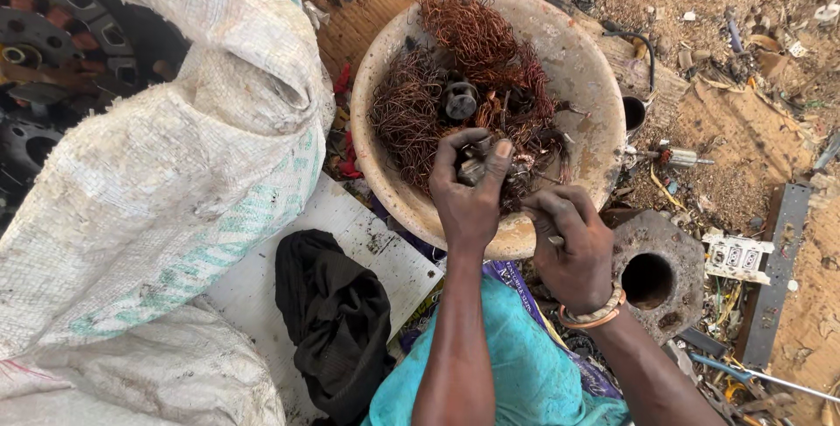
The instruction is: The person sits on the ground and hammers metal motor housings on a stone block to break them open, then uses a screwdriver-like tool to pry components and pull copper windings out of the scrap motor parts, placing the extracted pieces into a bowl of copper wire.
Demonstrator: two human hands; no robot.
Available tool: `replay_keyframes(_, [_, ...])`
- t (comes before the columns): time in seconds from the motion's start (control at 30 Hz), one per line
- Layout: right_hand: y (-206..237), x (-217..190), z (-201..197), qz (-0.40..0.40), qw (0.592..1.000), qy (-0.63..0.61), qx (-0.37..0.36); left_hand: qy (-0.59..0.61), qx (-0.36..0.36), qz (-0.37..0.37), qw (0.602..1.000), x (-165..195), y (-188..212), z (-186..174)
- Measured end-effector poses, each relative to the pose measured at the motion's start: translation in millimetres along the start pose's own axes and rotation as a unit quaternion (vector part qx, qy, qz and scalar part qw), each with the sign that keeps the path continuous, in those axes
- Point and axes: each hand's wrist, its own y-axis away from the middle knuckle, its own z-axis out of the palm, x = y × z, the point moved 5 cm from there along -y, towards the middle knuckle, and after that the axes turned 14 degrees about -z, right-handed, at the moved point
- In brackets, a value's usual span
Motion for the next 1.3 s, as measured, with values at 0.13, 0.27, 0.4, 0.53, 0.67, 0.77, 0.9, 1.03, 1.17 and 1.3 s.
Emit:
replay_keyframes(0.13, [0, -9, 3, -0.074, 0.996, 0.048, -0.024, 0.066, 0.015, 0.053, 0.996, 5, 4, 1])
replay_keyframes(0.27, [0, -13, 11, -0.168, 0.983, 0.076, -0.021, 0.215, 0.022, -0.013, 0.976, -2, 3, -1])
replay_keyframes(0.4, [3, -9, 9, -0.164, 0.983, 0.076, 0.013, 0.298, 0.017, -0.041, 0.954, -10, -2, -8])
replay_keyframes(0.53, [3, 1, 4, -0.081, 0.993, 0.087, 0.024, 0.453, -0.093, -0.016, 0.886, -13, -8, -5])
replay_keyframes(0.67, [-3, 18, 8, 0.014, 0.999, 0.031, -0.008, 0.496, -0.149, -0.036, 0.855, -16, -8, -1])
replay_keyframes(0.77, [-7, 29, 13, 0.031, 0.998, 0.042, -0.035, 0.520, -0.171, -0.050, 0.835, -18, -8, 0])
replay_keyframes(0.9, [-5, 32, 16, 0.015, 0.996, 0.054, -0.066, 0.553, -0.210, -0.078, 0.803, -20, -9, 3])
replay_keyframes(1.03, [4, 42, 22, 0.197, 0.971, -0.048, -0.130, 0.563, -0.214, -0.101, 0.792, -23, -9, 5])
replay_keyframes(1.17, [-4, 29, 0, 0.174, 0.973, -0.150, -0.022, 0.579, -0.217, -0.083, 0.782, -22, -10, 5])
replay_keyframes(1.3, [15, 40, -56, 0.256, 0.937, -0.222, 0.083, 0.567, -0.226, -0.071, 0.789, -21, -12, 4])
